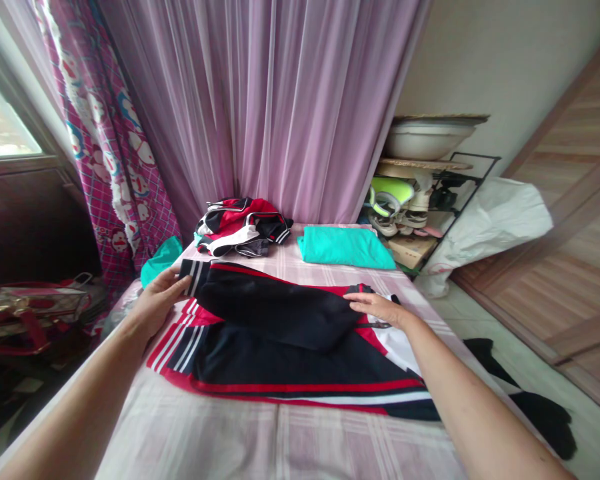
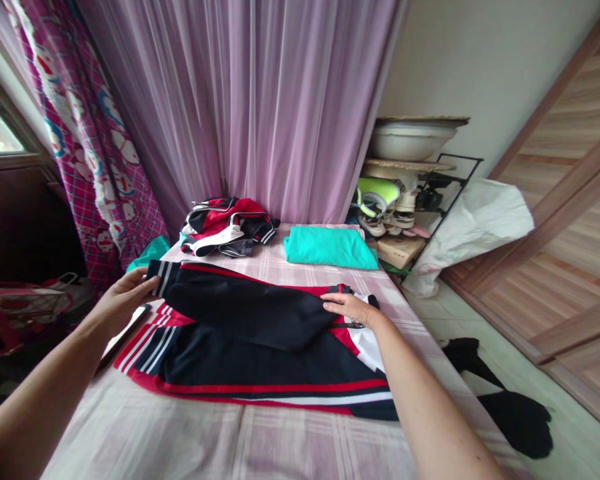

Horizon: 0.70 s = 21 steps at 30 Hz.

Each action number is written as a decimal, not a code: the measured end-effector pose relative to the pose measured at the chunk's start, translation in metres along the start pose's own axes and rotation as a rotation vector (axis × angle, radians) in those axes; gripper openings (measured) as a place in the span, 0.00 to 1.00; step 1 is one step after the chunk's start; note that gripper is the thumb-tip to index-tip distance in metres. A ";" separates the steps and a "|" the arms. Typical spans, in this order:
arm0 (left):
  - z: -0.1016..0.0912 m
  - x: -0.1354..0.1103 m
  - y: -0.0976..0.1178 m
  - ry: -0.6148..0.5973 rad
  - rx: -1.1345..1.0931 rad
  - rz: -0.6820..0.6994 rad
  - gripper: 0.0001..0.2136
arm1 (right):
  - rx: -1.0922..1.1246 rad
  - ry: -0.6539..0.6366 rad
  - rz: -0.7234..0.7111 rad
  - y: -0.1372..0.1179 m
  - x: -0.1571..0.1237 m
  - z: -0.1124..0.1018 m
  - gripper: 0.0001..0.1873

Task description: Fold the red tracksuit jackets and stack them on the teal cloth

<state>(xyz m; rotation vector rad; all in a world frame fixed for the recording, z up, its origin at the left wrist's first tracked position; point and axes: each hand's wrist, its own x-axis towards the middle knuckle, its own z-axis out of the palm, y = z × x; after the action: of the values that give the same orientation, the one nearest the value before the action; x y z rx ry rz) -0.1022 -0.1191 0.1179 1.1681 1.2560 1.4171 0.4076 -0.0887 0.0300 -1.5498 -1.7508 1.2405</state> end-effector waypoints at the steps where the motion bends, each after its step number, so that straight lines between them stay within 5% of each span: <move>1: 0.001 0.001 -0.001 0.004 -0.010 -0.003 0.27 | -0.013 0.018 0.017 0.002 0.001 0.001 0.35; 10: -0.006 0.011 -0.005 0.073 0.024 0.057 0.22 | -0.127 0.252 -0.054 0.008 0.016 0.007 0.15; 17: -0.028 0.031 -0.064 0.127 0.551 -0.105 0.30 | -0.510 0.532 -0.115 0.006 0.016 0.024 0.21; 21: -0.041 0.032 -0.086 0.048 0.688 -0.088 0.34 | -0.682 0.631 -0.240 -0.018 0.011 0.049 0.19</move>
<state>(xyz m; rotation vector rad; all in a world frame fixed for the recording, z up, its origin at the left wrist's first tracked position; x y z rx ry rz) -0.1456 -0.0858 0.0331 1.4996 1.8842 0.9653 0.3551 -0.0926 0.0204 -1.7392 -1.9031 -0.0214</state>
